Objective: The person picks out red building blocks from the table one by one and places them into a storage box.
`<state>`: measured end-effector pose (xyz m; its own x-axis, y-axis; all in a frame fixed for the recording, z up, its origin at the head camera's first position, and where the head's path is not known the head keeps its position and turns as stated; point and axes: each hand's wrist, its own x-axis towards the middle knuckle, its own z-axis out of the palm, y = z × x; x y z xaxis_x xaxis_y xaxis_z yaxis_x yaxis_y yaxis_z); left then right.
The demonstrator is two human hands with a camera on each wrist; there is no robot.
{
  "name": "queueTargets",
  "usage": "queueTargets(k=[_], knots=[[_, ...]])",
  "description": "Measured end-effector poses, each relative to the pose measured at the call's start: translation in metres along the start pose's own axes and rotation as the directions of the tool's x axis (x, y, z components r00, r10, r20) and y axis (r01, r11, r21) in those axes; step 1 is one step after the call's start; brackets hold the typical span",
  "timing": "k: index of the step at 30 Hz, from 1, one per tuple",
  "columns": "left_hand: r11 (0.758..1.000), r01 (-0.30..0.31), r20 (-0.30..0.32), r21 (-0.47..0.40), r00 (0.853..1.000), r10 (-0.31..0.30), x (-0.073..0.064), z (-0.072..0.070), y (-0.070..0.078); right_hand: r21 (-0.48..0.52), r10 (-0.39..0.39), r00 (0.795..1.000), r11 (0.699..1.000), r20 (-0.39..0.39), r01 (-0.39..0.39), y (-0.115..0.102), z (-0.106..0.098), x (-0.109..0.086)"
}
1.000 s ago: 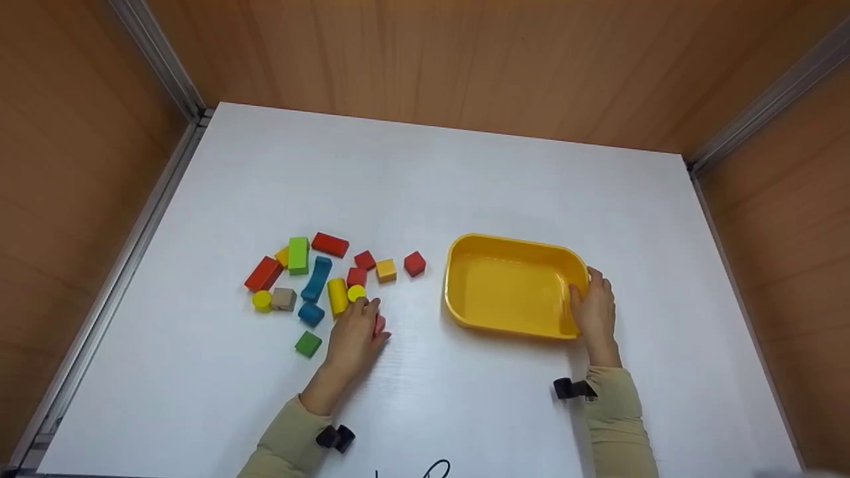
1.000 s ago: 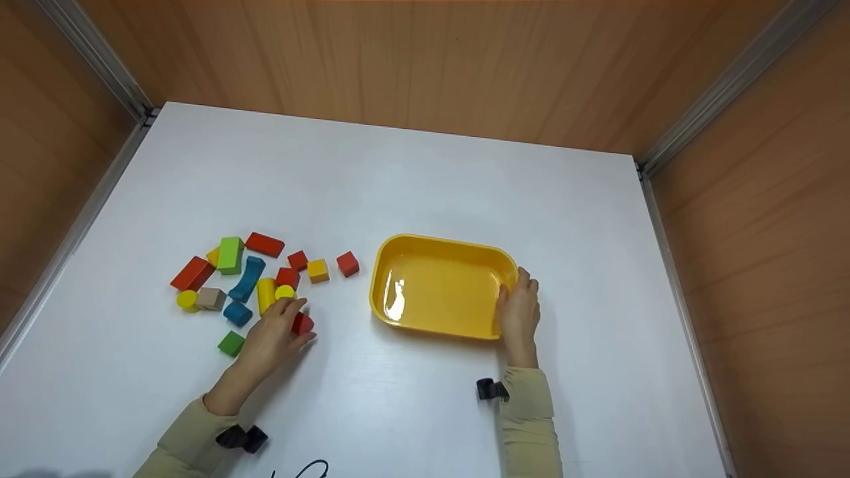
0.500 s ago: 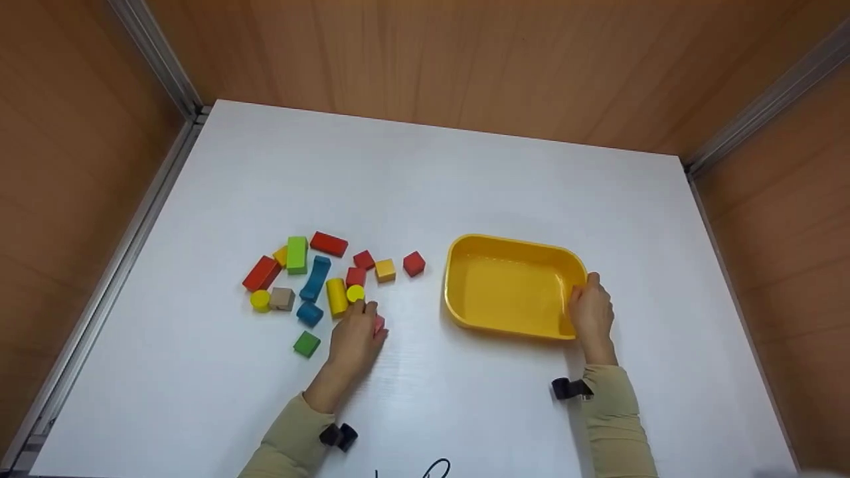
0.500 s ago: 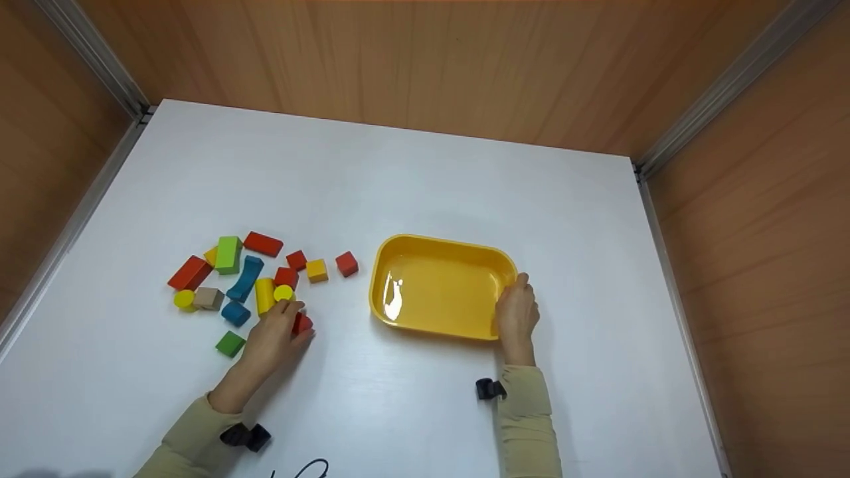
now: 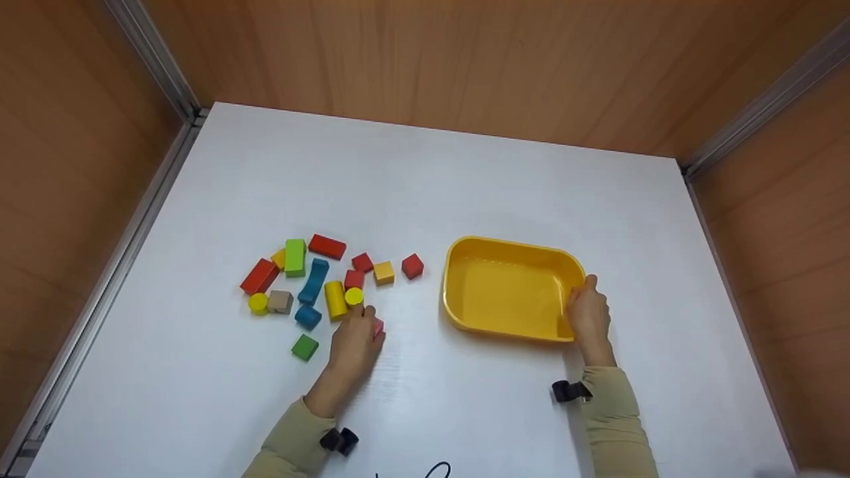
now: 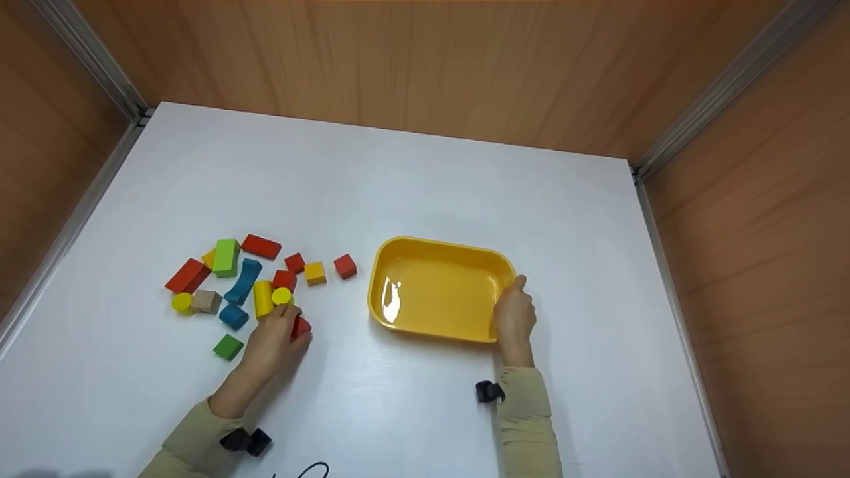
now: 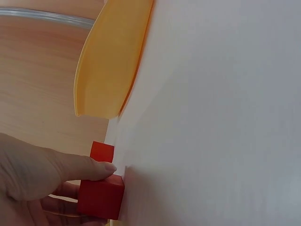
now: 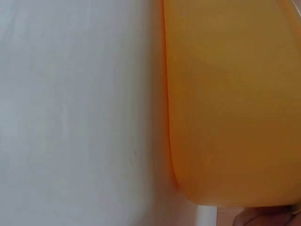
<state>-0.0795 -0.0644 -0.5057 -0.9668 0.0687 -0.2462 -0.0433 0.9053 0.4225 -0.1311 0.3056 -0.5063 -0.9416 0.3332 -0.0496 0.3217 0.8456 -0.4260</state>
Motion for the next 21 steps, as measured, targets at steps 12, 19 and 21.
queueTargets(k=[12,19,21], knots=[[0.999,-0.044,-0.038,-0.003,0.998,0.044,-0.004,-0.006,0.010,0.017,-0.021,0.999,1.000,0.034,0.021,-0.001,-0.002,0.000],[0.998,-0.059,-0.065,-0.022,0.996,0.058,-0.006,-0.013,0.023,0.019,-0.012,1.000,1.000,0.027,0.012,-0.001,-0.001,-0.001],[0.998,-0.066,-0.074,-0.025,0.995,0.064,-0.006,-0.014,0.027,0.016,-0.017,1.000,1.000,0.016,0.017,-0.001,-0.001,-0.001]])
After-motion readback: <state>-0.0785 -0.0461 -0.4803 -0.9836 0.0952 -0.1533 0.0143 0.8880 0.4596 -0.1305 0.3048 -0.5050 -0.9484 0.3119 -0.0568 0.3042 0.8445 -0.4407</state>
